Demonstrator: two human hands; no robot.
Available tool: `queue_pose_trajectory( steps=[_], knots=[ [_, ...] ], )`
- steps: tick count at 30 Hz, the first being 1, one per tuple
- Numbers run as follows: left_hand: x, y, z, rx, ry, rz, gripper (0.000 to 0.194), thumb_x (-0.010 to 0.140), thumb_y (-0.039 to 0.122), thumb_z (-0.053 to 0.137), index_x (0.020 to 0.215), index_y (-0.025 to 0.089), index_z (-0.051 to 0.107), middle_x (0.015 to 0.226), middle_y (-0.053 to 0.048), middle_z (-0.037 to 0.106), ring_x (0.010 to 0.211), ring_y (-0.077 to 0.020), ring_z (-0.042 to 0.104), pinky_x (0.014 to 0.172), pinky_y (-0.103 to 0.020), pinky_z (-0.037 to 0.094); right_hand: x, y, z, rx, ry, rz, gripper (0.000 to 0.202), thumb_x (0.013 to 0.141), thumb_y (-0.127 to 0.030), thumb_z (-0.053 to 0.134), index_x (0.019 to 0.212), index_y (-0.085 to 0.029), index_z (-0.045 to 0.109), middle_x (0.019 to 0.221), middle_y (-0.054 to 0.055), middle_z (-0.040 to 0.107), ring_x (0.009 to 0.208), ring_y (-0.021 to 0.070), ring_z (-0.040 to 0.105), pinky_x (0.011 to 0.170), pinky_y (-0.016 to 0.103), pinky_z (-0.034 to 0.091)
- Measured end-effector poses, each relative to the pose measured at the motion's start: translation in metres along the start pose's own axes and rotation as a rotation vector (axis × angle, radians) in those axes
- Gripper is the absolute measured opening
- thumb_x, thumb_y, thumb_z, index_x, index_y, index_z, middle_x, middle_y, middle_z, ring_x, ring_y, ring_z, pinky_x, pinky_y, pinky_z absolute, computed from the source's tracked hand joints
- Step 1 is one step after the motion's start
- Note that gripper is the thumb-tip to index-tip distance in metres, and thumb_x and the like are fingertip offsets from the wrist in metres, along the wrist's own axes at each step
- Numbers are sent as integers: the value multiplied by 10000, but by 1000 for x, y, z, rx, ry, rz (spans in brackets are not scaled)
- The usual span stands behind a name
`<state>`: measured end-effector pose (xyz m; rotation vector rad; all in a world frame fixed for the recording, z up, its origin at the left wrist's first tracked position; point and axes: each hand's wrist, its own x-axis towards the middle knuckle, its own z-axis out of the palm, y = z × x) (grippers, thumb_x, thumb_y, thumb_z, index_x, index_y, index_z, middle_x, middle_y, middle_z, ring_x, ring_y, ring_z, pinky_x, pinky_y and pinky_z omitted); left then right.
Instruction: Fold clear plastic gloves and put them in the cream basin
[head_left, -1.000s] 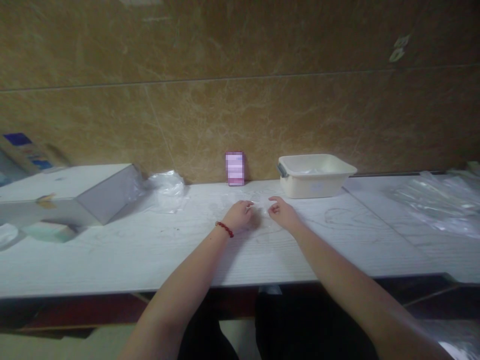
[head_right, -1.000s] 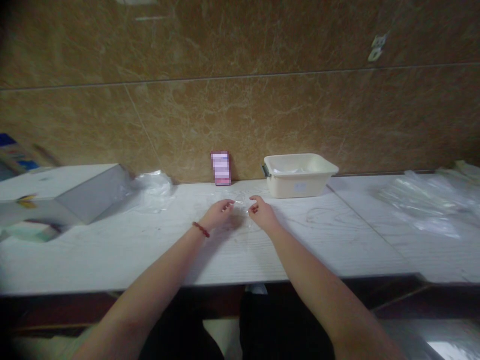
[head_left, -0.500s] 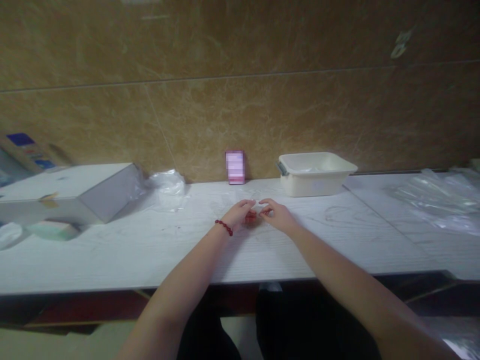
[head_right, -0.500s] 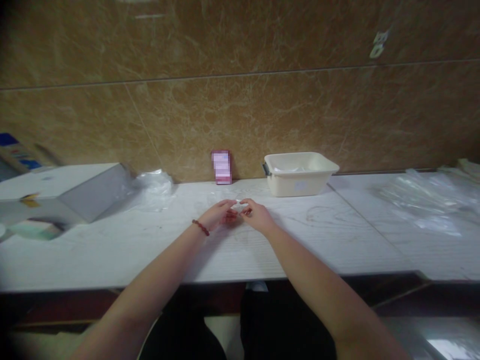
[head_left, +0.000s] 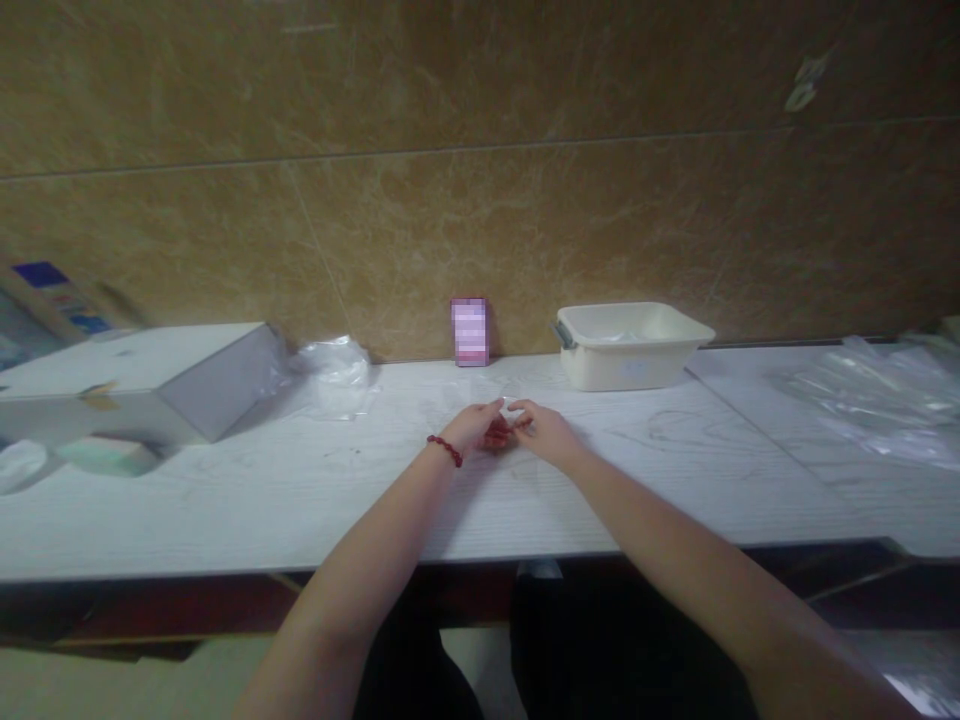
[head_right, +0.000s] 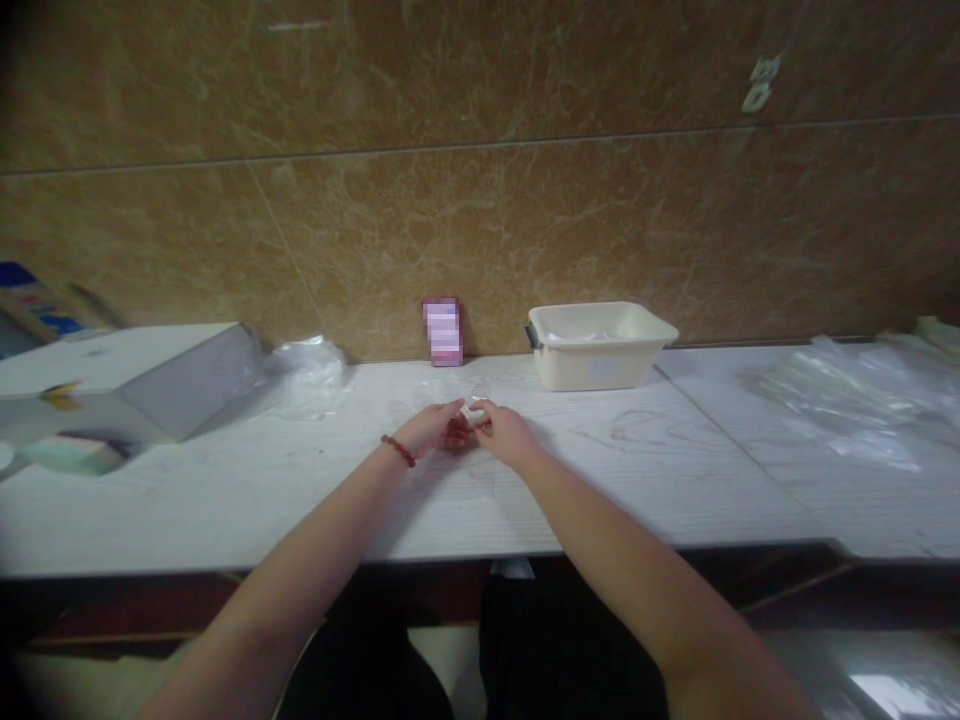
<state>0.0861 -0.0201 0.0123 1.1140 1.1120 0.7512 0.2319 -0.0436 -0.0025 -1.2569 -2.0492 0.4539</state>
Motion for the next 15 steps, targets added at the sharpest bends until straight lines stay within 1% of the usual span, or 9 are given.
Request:
queue_pose_trajectory(
  steps=[2,4,7,9,11,13,15],
  knots=[
    [2,-2,-2,67,17,-20,324,761,390,440,613,109,508,571,-45,565,508,-110,538,563,-252,468,-1,-2,-1,11,-18,-57,345,665,-170,525,1004,-206,474,759,-4,621,725,115,558,688,241,404],
    [5,-4,-4,153,48,-4,316,763,375,437,598,115,509,559,-37,564,504,-104,534,547,-234,463,0,-1,-5,36,-1,-89,338,687,-224,520,1021,-209,465,810,1,618,761,117,553,702,245,401],
    [12,-10,-11,267,71,24,285,736,346,476,569,119,514,510,-19,546,467,-91,511,488,-203,436,2,9,-13,14,91,-22,255,738,-256,458,986,-204,492,792,4,613,731,113,548,671,244,404],
    [15,-13,-16,366,74,67,198,694,294,532,600,119,526,499,-8,547,452,-84,502,450,-182,405,5,18,-17,-41,115,1,197,745,-232,441,911,-191,538,761,9,609,702,112,541,665,243,403],
    [16,-15,-20,456,76,119,115,660,230,561,702,125,535,519,3,557,461,-81,511,428,-163,377,7,26,-20,-89,73,-37,166,731,-214,457,845,-182,573,769,19,608,714,115,536,677,243,399],
    [16,-16,-23,504,84,146,183,644,188,563,813,131,522,529,12,561,459,-80,514,410,-154,355,7,30,-21,-117,3,-97,159,720,-215,475,821,-181,594,791,25,609,735,119,533,695,243,394],
    [16,-15,-25,548,100,155,249,640,174,557,880,133,508,519,16,558,442,-77,503,394,-149,337,6,31,-21,-144,-59,-147,166,717,-230,488,823,-183,606,804,31,609,752,124,533,725,251,385]
  ],
)
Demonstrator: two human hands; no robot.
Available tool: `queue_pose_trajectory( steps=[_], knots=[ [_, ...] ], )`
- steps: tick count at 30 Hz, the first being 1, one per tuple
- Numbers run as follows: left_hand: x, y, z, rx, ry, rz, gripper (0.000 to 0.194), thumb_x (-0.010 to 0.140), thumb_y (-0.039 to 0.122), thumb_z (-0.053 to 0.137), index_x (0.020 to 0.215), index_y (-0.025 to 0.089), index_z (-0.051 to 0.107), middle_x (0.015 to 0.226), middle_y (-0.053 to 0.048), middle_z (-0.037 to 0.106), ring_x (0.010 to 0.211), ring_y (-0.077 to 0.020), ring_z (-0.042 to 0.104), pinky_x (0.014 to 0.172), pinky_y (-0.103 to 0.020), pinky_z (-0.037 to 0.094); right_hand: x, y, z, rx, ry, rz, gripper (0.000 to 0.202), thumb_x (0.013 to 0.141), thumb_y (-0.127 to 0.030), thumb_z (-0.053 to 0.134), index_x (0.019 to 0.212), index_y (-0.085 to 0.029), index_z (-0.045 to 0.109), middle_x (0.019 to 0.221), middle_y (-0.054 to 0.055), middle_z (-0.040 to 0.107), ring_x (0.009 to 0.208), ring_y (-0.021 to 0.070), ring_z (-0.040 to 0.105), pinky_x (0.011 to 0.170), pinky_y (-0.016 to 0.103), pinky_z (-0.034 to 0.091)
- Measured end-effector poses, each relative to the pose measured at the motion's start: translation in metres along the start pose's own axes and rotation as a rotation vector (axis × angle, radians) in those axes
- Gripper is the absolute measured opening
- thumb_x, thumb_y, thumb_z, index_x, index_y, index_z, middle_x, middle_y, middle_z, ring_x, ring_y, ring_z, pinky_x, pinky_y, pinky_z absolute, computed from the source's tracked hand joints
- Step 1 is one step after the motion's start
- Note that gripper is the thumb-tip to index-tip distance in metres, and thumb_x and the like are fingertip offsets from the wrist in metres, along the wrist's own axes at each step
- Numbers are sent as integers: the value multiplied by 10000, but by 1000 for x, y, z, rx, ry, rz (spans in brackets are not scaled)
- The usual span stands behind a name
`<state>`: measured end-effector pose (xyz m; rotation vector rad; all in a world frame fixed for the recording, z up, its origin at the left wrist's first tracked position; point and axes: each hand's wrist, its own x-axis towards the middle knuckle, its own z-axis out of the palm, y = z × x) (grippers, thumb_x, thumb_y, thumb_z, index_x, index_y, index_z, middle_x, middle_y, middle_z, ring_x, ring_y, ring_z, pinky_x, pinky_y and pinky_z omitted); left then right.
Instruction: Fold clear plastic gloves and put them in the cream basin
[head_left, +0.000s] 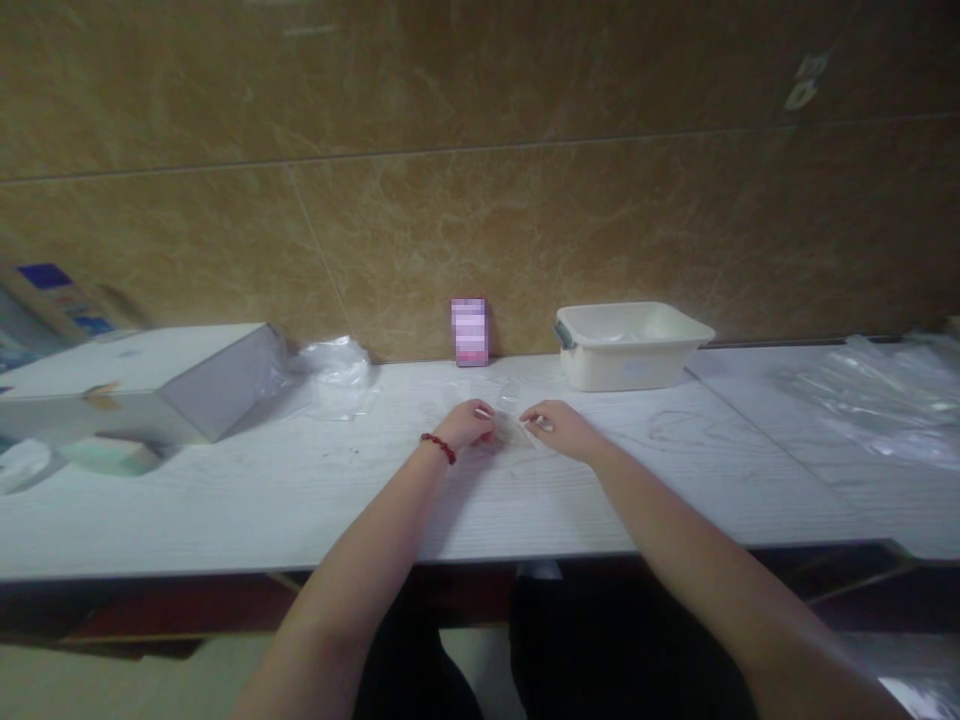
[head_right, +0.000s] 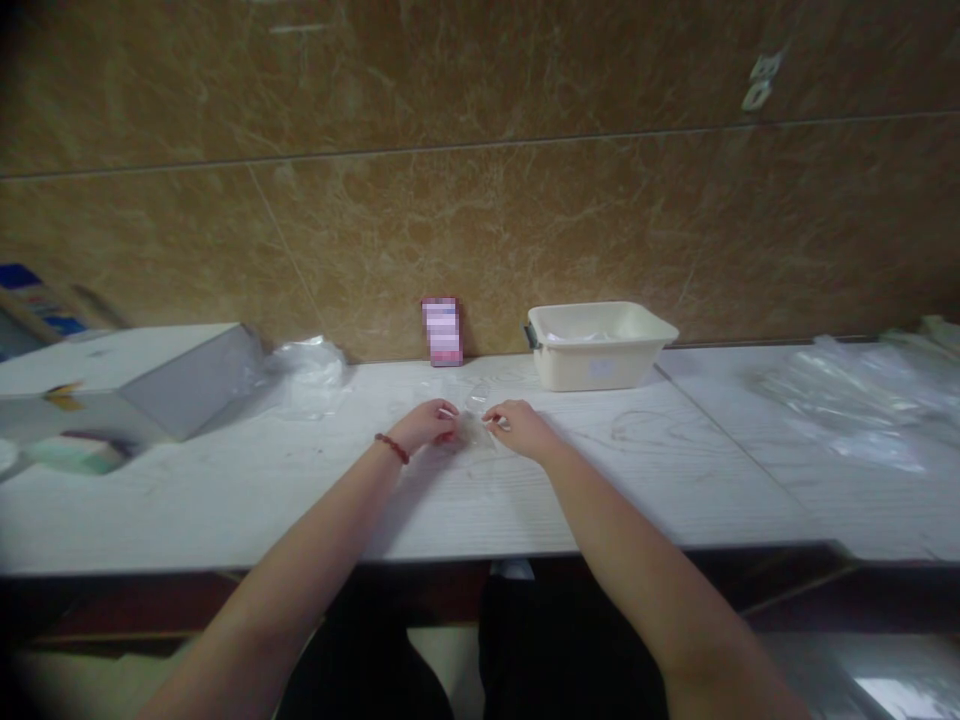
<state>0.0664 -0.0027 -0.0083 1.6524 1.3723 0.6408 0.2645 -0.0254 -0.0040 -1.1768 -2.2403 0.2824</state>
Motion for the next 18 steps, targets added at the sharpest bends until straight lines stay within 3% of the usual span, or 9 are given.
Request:
queue_pose_trajectory(
  steps=[18],
  knots=[
    [4,-4,-10,72,71,-24,248,625,122,531,872,137,508,591,-4,585,485,-97,542,457,-177,409,-6,-5,-3,-119,-246,-22,354,733,-388,489,1039,-222,552,953,67,565,909,188,454,822,317,302]
  ],
)
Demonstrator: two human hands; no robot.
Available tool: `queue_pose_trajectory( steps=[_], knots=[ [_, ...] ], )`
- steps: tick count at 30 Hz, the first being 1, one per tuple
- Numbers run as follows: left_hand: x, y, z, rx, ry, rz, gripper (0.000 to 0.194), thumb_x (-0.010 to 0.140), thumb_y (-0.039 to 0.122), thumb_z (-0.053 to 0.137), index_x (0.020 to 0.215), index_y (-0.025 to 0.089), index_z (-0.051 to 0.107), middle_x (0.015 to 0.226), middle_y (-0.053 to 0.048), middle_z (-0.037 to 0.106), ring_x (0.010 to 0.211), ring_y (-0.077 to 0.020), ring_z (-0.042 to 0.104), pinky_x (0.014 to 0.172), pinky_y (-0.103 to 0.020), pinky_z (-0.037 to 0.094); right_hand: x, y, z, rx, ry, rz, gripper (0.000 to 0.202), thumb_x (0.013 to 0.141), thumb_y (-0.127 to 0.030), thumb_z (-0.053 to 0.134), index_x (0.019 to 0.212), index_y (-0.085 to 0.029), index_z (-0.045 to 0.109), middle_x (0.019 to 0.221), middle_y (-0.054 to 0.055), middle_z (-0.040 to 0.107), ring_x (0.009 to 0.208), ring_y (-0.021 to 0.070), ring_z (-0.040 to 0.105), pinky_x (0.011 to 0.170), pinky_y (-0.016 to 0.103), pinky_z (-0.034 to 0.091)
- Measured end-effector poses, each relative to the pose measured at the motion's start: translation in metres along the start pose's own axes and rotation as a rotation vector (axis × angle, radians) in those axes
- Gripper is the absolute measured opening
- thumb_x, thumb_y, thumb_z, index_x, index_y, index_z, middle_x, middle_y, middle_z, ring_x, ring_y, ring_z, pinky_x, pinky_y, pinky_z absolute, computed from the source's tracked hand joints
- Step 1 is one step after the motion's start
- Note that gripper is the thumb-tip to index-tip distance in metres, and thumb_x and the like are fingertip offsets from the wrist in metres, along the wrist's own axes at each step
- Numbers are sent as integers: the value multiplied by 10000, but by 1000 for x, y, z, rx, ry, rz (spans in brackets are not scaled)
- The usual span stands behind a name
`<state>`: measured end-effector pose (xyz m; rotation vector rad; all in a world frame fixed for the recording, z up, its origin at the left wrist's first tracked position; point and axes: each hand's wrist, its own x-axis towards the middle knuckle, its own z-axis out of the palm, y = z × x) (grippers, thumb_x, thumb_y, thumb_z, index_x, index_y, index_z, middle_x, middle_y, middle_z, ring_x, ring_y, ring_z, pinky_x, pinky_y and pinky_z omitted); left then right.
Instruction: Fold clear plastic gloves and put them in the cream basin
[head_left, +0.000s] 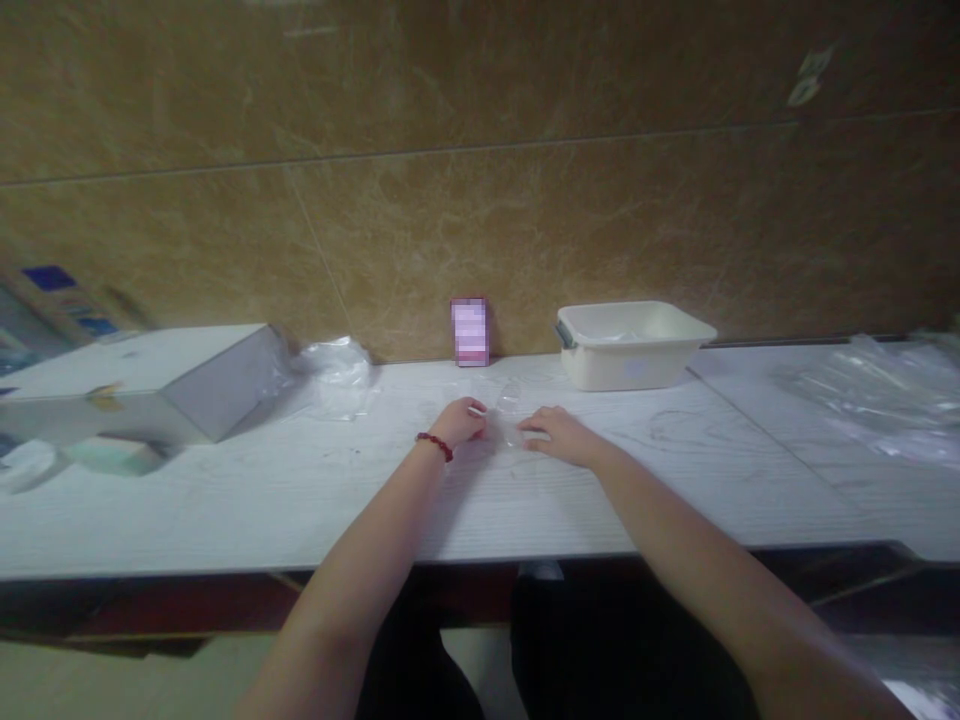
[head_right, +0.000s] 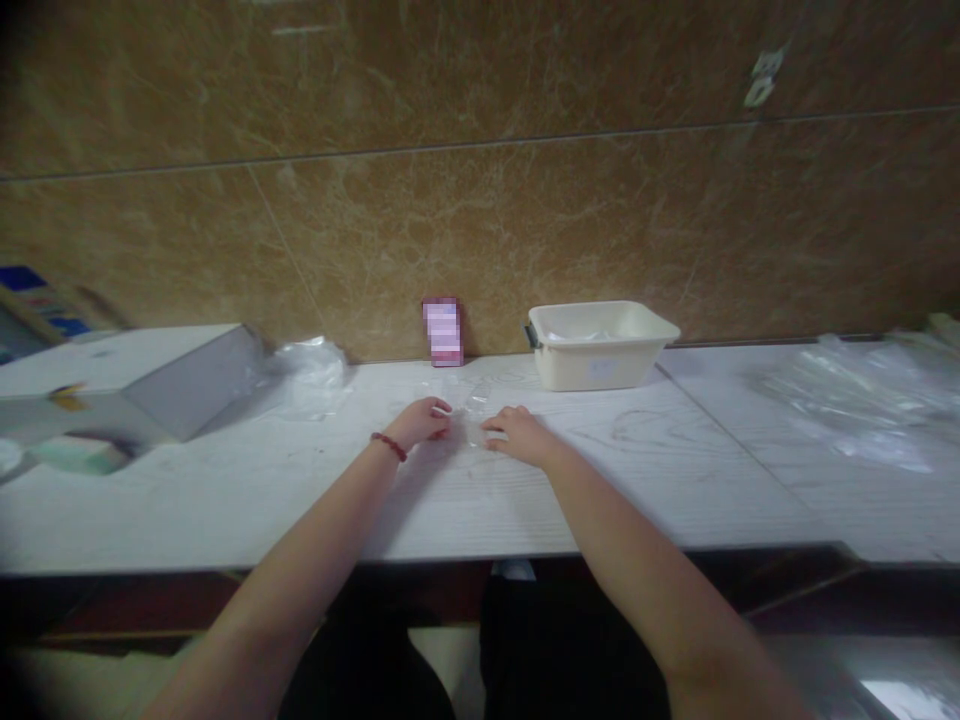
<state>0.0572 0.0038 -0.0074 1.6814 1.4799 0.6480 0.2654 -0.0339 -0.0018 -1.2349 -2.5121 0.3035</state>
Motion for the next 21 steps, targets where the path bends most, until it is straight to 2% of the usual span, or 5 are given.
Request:
queue_pose_trajectory(
  steps=[15,18,21],
  knots=[
    [0,1,-5,122,58,6,278,602,108,552,875,156,533,695,-17,604,545,-112,554,514,-196,424,-1,2,3,27,-39,69,397,705,-418,513,1066,-255,533,982,74,504,901,191,444,807,322,318],
    [-3,4,-7,248,145,84,272,595,90,549,857,166,558,737,-29,604,668,-144,561,640,-229,425,-1,3,3,33,-42,74,410,703,-438,506,1072,-261,526,990,73,497,904,193,444,800,323,324],
    [-10,12,-5,379,138,316,230,649,153,540,876,172,576,897,-74,585,882,-186,520,820,-274,359,-1,4,3,27,-47,74,424,696,-445,511,1080,-266,518,995,71,493,904,193,444,799,324,324]
  ],
)
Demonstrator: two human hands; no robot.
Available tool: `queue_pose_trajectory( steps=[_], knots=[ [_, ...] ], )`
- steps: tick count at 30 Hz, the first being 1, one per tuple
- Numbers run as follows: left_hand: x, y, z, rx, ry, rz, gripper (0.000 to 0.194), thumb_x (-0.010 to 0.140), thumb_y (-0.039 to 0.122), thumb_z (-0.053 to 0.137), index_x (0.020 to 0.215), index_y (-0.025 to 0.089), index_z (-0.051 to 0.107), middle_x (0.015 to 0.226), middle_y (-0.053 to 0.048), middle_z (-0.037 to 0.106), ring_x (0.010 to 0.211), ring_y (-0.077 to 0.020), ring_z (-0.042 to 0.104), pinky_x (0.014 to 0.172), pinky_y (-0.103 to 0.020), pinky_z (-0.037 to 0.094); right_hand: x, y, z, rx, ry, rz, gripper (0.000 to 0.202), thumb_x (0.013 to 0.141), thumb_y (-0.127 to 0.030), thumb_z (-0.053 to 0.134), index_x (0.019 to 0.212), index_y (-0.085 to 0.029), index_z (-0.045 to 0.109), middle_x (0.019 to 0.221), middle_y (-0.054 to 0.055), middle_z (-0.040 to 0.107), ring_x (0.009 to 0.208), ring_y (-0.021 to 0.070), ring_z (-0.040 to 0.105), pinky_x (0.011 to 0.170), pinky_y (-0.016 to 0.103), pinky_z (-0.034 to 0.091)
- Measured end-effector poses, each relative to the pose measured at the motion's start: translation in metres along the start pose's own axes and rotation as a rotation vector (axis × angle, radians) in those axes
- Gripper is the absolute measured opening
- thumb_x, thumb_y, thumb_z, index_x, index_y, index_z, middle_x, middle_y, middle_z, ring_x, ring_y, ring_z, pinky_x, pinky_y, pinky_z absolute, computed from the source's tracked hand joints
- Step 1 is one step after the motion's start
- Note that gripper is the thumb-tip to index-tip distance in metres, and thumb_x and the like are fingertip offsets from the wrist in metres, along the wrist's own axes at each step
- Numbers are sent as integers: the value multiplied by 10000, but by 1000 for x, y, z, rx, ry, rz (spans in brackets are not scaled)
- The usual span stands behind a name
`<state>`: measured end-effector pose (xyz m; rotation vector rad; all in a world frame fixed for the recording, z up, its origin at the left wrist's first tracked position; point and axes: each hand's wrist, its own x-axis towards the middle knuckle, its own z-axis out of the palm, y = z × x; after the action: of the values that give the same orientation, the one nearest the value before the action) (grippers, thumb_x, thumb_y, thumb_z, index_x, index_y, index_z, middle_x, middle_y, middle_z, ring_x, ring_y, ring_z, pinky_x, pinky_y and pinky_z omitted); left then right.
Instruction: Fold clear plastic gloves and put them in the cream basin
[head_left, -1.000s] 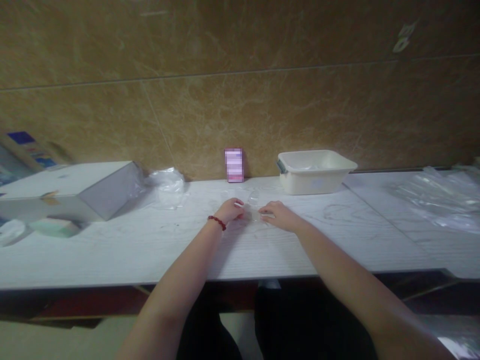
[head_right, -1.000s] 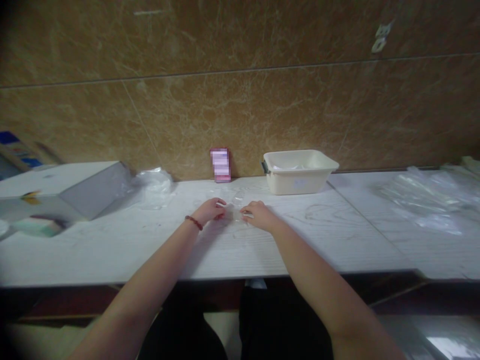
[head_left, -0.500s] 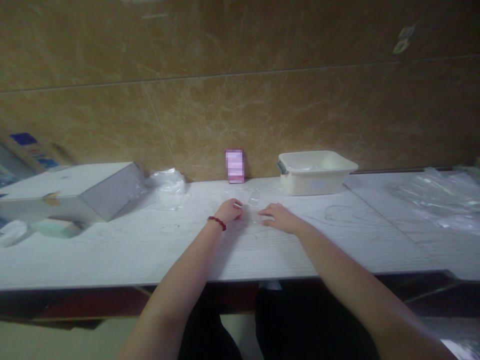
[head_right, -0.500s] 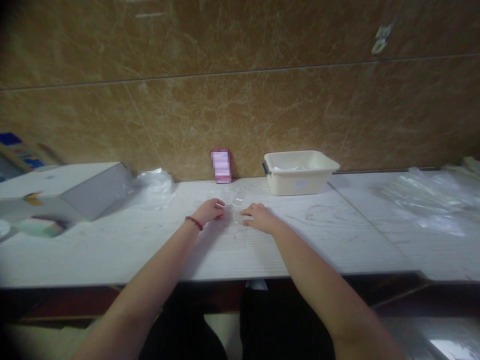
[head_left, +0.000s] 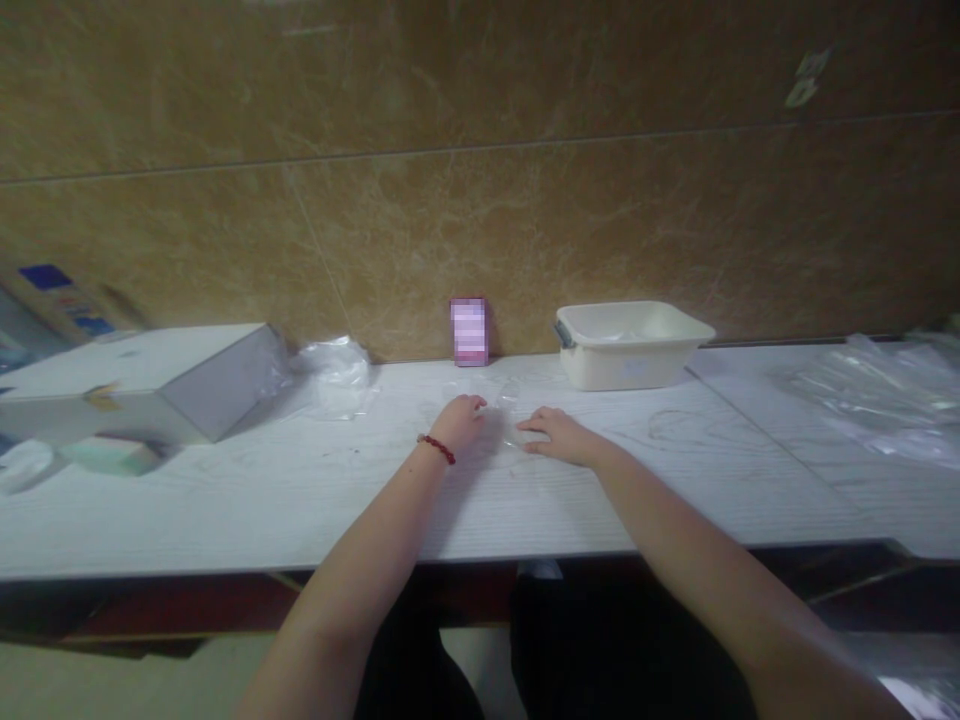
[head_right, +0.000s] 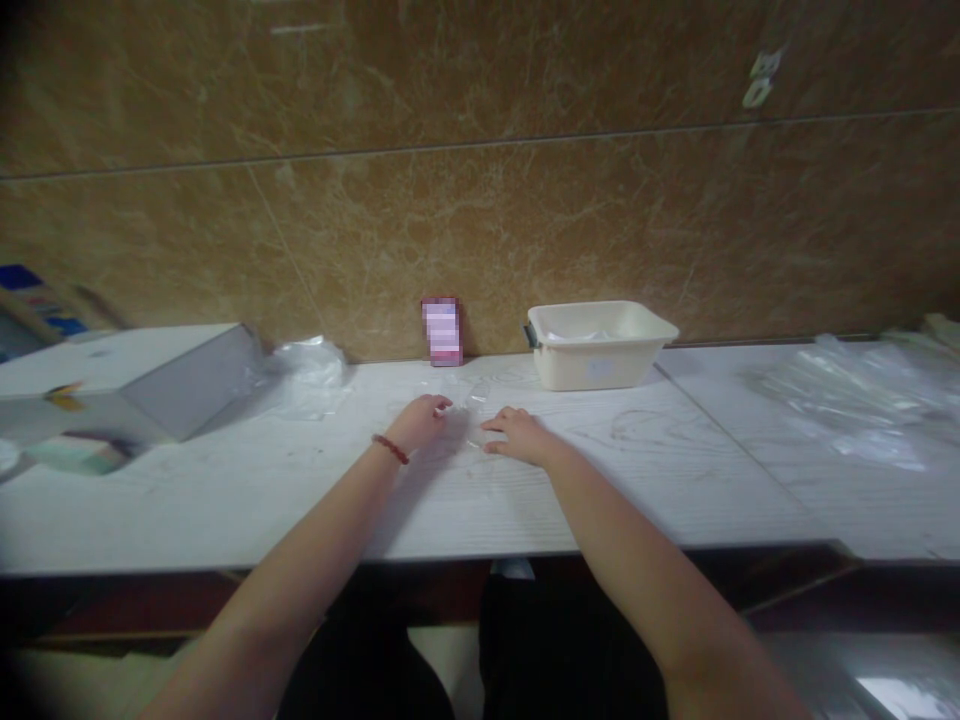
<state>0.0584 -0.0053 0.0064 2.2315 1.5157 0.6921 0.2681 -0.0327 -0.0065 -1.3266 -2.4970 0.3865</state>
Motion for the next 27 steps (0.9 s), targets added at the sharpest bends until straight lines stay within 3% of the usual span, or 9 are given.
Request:
queue_pose_trajectory(
  steps=[4,7,10,19,27],
  knots=[
    [-13,22,4,87,-196,363,336,714,344,507,1022,210,515,1147,-84,475,1117,-222,347,952,-367,191,1,2,2,-18,14,-9,413,689,-432,524,1061,-252,530,983,68,499,887,186,450,787,316,328],
    [-27,35,10,149,-293,418,530,708,485,458,1155,206,398,1249,-101,374,1202,-250,197,960,-453,55,2,4,4,-19,16,-26,373,689,-436,523,1007,-244,560,951,64,508,865,176,458,766,303,336],
    [-38,38,13,225,-325,480,609,716,541,394,1202,177,346,1304,-134,275,1227,-260,108,952,-463,4,3,4,4,-18,12,-34,376,686,-443,522,1012,-259,558,925,57,509,851,172,461,756,300,338],
    [-33,15,0,311,-411,570,553,777,517,287,1254,238,279,1323,-97,244,1226,-272,103,918,-499,-80,2,2,1,1,-16,-3,457,673,-457,532,1097,-293,500,956,55,507,872,181,455,788,316,322],
    [-26,-16,-22,325,-512,539,446,822,449,241,1251,326,249,1339,-21,216,1233,-249,73,916,-491,-101,2,3,1,14,-26,28,480,664,-474,532,1103,-282,498,981,63,492,897,189,448,804,320,318]
  ],
)
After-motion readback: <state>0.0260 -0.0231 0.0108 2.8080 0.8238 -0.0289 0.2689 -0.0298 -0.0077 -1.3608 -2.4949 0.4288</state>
